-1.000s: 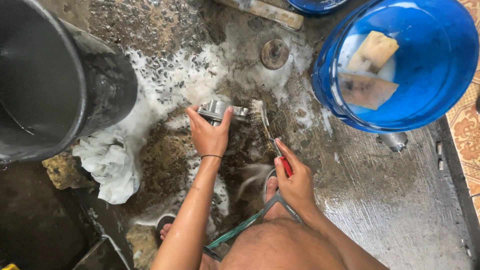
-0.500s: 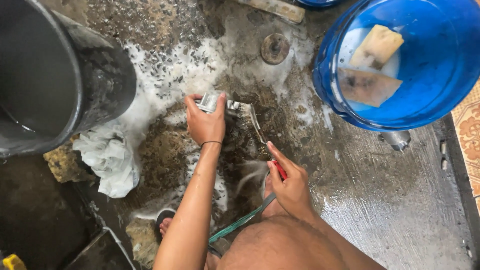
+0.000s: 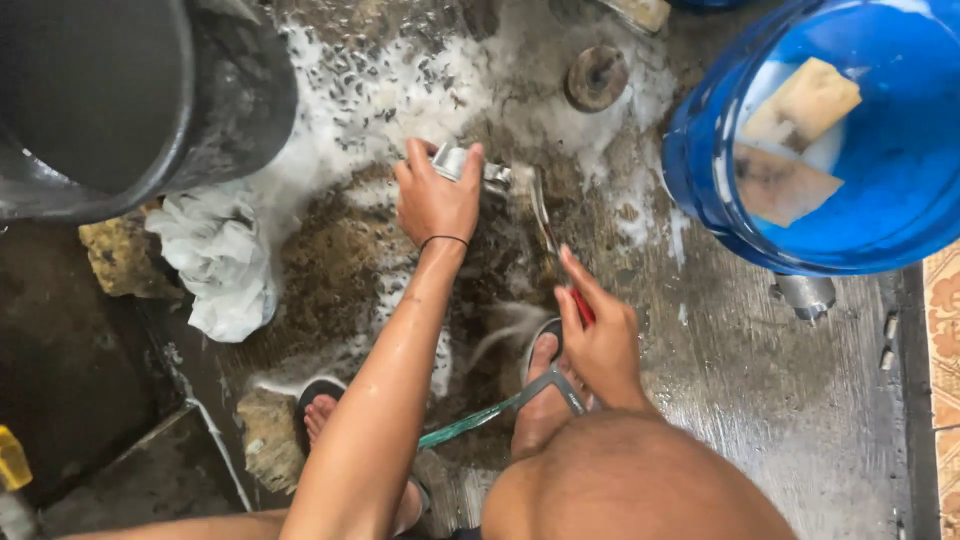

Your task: Scrubbing a metal car part with a brush and soapy water to clean it.

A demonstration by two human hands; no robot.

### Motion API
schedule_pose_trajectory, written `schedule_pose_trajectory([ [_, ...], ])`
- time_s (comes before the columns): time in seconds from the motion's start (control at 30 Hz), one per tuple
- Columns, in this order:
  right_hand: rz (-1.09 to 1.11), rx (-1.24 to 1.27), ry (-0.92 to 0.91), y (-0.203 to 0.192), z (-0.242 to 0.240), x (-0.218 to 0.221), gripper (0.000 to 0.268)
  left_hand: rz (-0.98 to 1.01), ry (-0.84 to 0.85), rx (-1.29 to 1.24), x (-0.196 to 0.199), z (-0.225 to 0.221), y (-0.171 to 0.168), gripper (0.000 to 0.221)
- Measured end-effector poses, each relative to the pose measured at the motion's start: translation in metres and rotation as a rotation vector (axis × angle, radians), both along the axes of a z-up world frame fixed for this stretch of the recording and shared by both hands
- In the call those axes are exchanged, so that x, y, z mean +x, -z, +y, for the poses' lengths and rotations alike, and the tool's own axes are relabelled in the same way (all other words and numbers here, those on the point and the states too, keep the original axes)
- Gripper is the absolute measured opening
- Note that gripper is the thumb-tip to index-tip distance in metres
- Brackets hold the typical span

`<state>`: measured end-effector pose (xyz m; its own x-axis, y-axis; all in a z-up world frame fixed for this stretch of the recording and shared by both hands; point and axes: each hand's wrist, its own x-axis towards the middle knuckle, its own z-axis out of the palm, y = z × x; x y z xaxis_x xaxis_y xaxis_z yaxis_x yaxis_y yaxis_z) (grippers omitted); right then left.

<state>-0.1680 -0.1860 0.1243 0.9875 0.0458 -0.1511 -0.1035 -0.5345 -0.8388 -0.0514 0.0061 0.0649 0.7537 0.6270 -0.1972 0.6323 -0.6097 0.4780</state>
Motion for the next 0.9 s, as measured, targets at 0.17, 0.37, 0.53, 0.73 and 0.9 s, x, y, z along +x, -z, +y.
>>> schedule_pose_trajectory([
  [0.17,-0.116,-0.054,-0.018,0.007,0.022,0.06,0.048,0.052,0.027,0.022,0.005,0.003,0.008,0.057],
  [0.37,-0.003,-0.147,-0.033,-0.006,-0.004,0.011,0.049,0.021,0.03,0.049,0.018,0.002,0.003,0.052],
  [0.53,-0.128,-0.09,0.016,0.01,0.025,0.057,0.044,0.015,0.085,0.09,0.017,0.001,0.008,0.054],
  [0.73,0.068,-0.073,-0.082,-0.01,0.002,0.015,0.048,-0.004,0.069,0.114,0.025,0.005,0.019,0.052],
  [0.9,0.037,-0.081,-0.006,0.013,0.034,0.072,0.046,-0.019,0.134,0.185,0.017,0.002,0.023,0.05],
])
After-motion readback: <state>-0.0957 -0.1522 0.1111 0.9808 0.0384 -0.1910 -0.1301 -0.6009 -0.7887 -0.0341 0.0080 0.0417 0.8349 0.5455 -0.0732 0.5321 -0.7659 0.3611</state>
